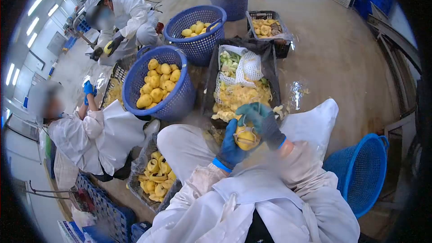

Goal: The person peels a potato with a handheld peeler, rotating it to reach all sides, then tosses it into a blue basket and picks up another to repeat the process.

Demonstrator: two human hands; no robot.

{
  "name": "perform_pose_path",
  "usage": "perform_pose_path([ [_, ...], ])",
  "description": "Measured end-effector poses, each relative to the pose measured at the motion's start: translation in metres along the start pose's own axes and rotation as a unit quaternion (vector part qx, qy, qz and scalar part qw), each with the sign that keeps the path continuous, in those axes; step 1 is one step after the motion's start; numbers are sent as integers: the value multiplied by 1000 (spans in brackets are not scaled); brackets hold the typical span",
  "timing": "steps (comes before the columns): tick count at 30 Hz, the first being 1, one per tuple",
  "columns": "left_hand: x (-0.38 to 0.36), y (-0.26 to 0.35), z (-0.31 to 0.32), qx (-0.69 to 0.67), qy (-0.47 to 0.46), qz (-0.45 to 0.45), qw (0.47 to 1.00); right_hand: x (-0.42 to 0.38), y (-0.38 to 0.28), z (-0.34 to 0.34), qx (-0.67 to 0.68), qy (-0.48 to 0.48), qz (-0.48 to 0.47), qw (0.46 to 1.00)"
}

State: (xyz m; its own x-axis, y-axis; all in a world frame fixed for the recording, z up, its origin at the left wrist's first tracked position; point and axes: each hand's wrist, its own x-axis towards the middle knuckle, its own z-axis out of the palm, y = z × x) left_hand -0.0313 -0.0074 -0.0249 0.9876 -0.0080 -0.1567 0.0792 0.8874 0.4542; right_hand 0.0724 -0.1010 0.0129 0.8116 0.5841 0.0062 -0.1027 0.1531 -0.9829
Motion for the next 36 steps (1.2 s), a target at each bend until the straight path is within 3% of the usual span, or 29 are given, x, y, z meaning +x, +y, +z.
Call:
perform_pose_path([
  [1,-2,-6,1,168,-12,95,981,3,0,0,1,-2,41,999],
  [3,-5,-10,1,277,-30,166,946,10,6,-2,33,-5,75,997],
  [5,-6,-6,3,154,-33,97,983,27,34,-17,94,-1,61,994],
  [6,-7,-4,2,82,-22,53,995,50,81,-45,-129,39,-81,988],
  [8,-1,3,-6,-86,22,-80,993,83,105,-107,-320,131,-181,921],
  [9,-5,6,-7,1,-8,-62,998,82,94,-112,-233,169,-135,948],
  [11,-2,7,-12,-9,19,-60,998,76,69,-116,15,231,-51,972],
  [12,0,4,-14,-21,33,-57,998,67,54,-116,165,243,-2,956],
  [13,1,7,-11,-68,28,-54,996,51,40,-93,68,203,-61,975],
  [14,3,-1,-24,175,18,81,981,42,34,-73,-101,108,-143,979],
  [15,7,-11,-48,408,4,206,890,33,29,-53,-275,33,-261,925],
  [16,7,-13,-50,495,-24,251,831,24,23,-34,-376,-17,-380,845],
  [17,7,-15,-52,571,-43,302,762,26,32,-29,-331,-49,-324,885],
  [18,0,-9,-31,533,-71,288,792,34,45,-34,-228,-37,-187,955],
  [19,-7,-2,-11,494,-96,274,820,46,52,-43,-124,37,-83,988],
  [20,-4,-1,-16,268,-88,79,956,59,58,-57,-52,107,-13,993],
  [21,-1,-1,-21,-9,16,-80,997,71,60,-74,15,171,45,984],
  [24,4,-1,-24,23,61,-39,997,65,57,-97,158,249,-23,955],
  [25,3,-3,-24,38,50,-24,998,54,51,-89,166,203,-26,965],
  [26,3,-2,-24,55,39,-11,998,42,49,-76,49,159,-98,981],
  [28,2,-1,-25,116,-3,32,993,25,42,-42,-181,67,-235,953],
  [29,2,-3,-27,156,-31,68,985,27,46,-35,-179,37,-193,964],
  [30,2,-4,-29,193,-57,105,974,31,53,-30,-175,6,-152,973],
  [31,4,-6,-42,416,-54,184,889,33,58,-28,-170,-27,-110,979],
  [33,-2,-12,-54,618,-49,313,719,55,56,-49,-55,158,-89,982],
  [34,-7,-6,-34,504,-46,257,823,68,55,-65,4,244,-78,967],
  [35,-10,3,-14,378,-46,196,904,76,64,-91,76,246,-74,963],
  [36,-5,6,-19,162,-57,48,984,76,55,-98,146,248,-66,956],
])
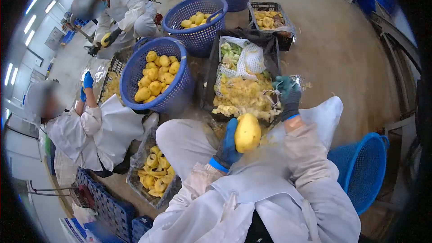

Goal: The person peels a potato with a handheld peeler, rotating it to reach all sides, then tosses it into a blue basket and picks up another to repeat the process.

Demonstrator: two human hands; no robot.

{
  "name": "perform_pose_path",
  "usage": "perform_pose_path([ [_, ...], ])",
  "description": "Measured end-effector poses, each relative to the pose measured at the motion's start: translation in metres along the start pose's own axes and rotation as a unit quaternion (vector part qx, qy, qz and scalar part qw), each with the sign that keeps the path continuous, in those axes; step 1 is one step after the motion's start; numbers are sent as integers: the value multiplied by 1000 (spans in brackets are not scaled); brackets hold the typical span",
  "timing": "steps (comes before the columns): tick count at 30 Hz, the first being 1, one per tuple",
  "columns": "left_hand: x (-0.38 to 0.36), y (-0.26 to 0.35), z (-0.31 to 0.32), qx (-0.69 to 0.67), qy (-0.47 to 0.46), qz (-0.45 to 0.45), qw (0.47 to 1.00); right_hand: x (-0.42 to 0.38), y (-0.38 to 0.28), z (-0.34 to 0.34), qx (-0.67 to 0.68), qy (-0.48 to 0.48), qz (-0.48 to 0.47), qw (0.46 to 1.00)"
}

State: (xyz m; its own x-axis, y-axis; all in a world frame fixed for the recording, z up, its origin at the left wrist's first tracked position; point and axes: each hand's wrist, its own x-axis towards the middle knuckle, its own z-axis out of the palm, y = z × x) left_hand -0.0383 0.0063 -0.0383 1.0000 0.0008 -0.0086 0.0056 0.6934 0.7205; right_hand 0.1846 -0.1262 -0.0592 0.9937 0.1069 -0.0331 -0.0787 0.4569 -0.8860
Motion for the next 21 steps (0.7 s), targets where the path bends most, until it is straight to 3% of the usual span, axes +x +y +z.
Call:
perform_pose_path([
  [1,5,0,-7,-238,45,-130,962,-5,-4,-4,6,39,32,999],
  [4,5,-1,2,-122,83,-131,980,-36,-21,2,-49,-16,50,997],
  [5,4,-5,-1,-190,63,-148,969,-44,-13,-3,61,-49,93,993],
  [6,3,-4,2,-184,43,-136,973,-56,-15,0,-43,-96,27,994],
  [8,1,-1,8,-173,4,-108,979,-78,-27,19,-250,-184,-104,945],
  [11,0,-7,9,-99,-1,-88,991,-98,-36,44,-140,-243,-17,960],
  [14,-3,-10,-1,-27,-43,-81,995,-96,-36,44,-72,-243,176,951],
  [15,-3,-10,-1,-19,-28,-90,995,-82,-22,31,-150,-256,58,953],
  [16,-2,-12,1,-12,-12,-101,995,-67,-9,18,-231,-244,-61,940],
  [18,-5,-15,6,5,1,-93,996,-45,-5,9,-159,-62,-58,984],
  [20,-3,-11,6,36,-9,-54,998,-26,-25,-12,-11,50,40,998],
  [21,-8,-4,12,92,24,-61,994,-33,-32,-8,-25,23,31,999],
])
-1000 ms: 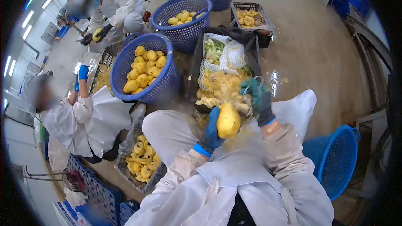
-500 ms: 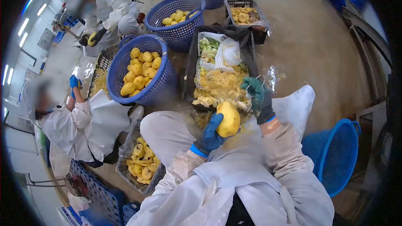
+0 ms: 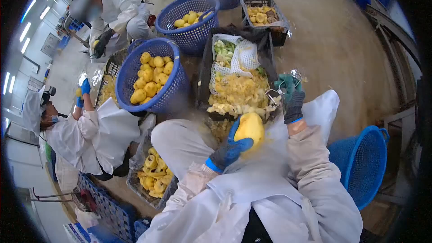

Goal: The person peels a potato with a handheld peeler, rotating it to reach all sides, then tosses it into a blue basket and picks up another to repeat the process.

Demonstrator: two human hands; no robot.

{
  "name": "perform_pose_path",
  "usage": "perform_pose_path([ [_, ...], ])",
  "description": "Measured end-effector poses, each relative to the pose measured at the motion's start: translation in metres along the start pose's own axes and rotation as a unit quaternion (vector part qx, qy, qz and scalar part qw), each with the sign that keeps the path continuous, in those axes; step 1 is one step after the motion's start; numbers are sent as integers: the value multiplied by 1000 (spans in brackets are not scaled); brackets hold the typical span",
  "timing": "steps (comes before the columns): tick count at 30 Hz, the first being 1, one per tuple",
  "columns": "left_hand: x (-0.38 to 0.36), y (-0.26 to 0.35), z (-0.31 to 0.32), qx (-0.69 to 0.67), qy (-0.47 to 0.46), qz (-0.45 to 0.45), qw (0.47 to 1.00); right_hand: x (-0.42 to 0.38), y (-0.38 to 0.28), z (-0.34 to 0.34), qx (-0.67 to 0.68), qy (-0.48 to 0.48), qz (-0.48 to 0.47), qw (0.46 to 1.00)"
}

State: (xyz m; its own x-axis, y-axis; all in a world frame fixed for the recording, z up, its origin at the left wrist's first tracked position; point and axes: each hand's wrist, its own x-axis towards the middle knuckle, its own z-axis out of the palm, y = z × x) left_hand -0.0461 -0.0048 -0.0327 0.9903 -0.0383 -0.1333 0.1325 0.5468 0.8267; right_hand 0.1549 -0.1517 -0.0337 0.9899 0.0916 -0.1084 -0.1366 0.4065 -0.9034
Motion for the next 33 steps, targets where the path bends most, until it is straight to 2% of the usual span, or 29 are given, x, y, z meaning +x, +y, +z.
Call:
perform_pose_path([
  [2,4,-2,0,47,13,-1,999,-18,-17,11,-31,-49,-30,998],
  [4,8,0,2,87,22,-14,996,-44,-13,30,-51,-140,-28,988],
  [5,9,2,6,141,9,27,990,-50,-12,34,-60,-186,-25,980],
  [7,9,6,12,246,-12,112,963,-19,31,17,-179,-234,-162,942],
  [8,6,2,9,254,-8,95,963,-9,47,7,-235,-255,-225,911],
  [9,4,-2,5,261,-3,81,962,-5,37,1,-180,-203,-138,953],
  [11,12,4,-1,288,2,91,953,11,9,2,-59,-97,31,993],
  [12,12,6,-1,300,1,102,948,0,16,9,-38,-126,14,991],
  [14,12,2,4,319,-5,123,940,-17,28,20,-194,-264,-137,935],
  [16,10,-4,2,324,0,107,940,-19,34,14,-209,-264,-140,931],
  [17,11,-4,0,329,4,103,939,-9,31,6,-148,-201,-72,966],
  [18,9,6,4,390,1,141,910,5,22,7,-83,-139,-6,987],
  [19,14,10,2,387,7,146,910,15,18,10,-17,-74,61,995],
  [20,14,9,2,379,14,144,914,4,23,8,-83,-116,37,989],
  [21,11,6,4,369,20,140,919,-12,23,14,-92,-169,12,981],
  [22,11,5,3,335,13,88,938,-23,22,25,-99,-223,-20,970],
  [23,12,2,3,334,11,91,938,-29,21,29,-104,-275,-51,954],
  [25,12,-1,0,333,9,96,938,-9,24,4,-72,-155,5,985],
  [27,17,5,-5,373,1,144,917,26,24,-13,-34,-41,54,997],
  [28,11,2,-4,387,-2,156,909,0,2,6,75,-48,77,993],
  [31,14,3,4,262,4,107,959,-35,12,23,-125,-214,-17,969],
  [32,8,1,4,166,29,14,986,-17,36,1,-166,-189,-86,964],
  [33,4,-4,3,138,28,22,990,1,58,-21,-209,-156,-152,953],
])
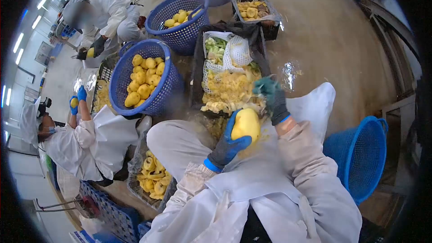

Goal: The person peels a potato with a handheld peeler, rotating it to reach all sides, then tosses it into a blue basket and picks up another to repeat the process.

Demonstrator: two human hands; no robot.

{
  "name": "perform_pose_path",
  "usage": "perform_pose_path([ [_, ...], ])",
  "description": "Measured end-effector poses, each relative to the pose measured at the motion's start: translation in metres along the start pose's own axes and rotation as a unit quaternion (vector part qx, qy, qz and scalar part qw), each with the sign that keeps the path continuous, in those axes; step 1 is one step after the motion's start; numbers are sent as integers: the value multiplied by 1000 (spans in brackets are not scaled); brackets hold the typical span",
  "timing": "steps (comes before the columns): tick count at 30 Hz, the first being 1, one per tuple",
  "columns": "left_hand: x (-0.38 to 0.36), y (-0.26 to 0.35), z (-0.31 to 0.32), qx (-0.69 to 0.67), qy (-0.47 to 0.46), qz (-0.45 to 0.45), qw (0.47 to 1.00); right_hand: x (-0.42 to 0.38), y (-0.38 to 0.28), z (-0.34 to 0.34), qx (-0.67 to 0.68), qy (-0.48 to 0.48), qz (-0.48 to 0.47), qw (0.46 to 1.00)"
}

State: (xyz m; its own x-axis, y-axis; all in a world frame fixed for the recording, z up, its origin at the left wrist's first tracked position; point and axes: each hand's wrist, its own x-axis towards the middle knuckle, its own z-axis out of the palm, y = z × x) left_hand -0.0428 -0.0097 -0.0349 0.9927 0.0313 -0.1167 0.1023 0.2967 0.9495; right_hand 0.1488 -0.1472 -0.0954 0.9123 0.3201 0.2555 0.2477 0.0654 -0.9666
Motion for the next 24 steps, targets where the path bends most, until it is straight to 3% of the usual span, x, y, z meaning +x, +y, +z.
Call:
perform_pose_path([
  [2,2,-8,-5,-53,7,24,998,10,-32,-11,262,89,196,941],
  [3,-3,-1,-6,-6,20,-21,1000,0,-60,0,267,94,189,940],
  [6,5,4,0,-92,-6,25,995,-32,-113,29,169,17,110,979],
  [7,4,12,6,-100,-5,35,994,-37,-116,36,210,15,158,965],
  [10,1,9,4,-68,8,36,997,-23,-57,14,103,89,21,990],
  [11,-2,8,2,-68,10,38,997,-8,-73,-1,218,141,92,961],
  [12,-2,9,1,-67,11,42,997,1,-78,-8,323,162,86,928],
  [14,-4,7,3,-106,18,30,994,-7,-86,-10,298,147,104,937],
  [17,2,7,7,-159,29,20,987,-24,-102,18,162,163,44,972],
  [20,4,-5,2,-84,33,52,995,-37,-118,38,160,15,58,985],
  [21,5,-6,-1,-46,28,64,997,-32,-123,32,115,-66,115,984],
  [22,3,-7,-3,-9,22,73,997,-23,-105,19,145,0,96,985],
  [24,-5,-1,6,-141,29,37,989,4,-77,-1,200,126,47,971],
])
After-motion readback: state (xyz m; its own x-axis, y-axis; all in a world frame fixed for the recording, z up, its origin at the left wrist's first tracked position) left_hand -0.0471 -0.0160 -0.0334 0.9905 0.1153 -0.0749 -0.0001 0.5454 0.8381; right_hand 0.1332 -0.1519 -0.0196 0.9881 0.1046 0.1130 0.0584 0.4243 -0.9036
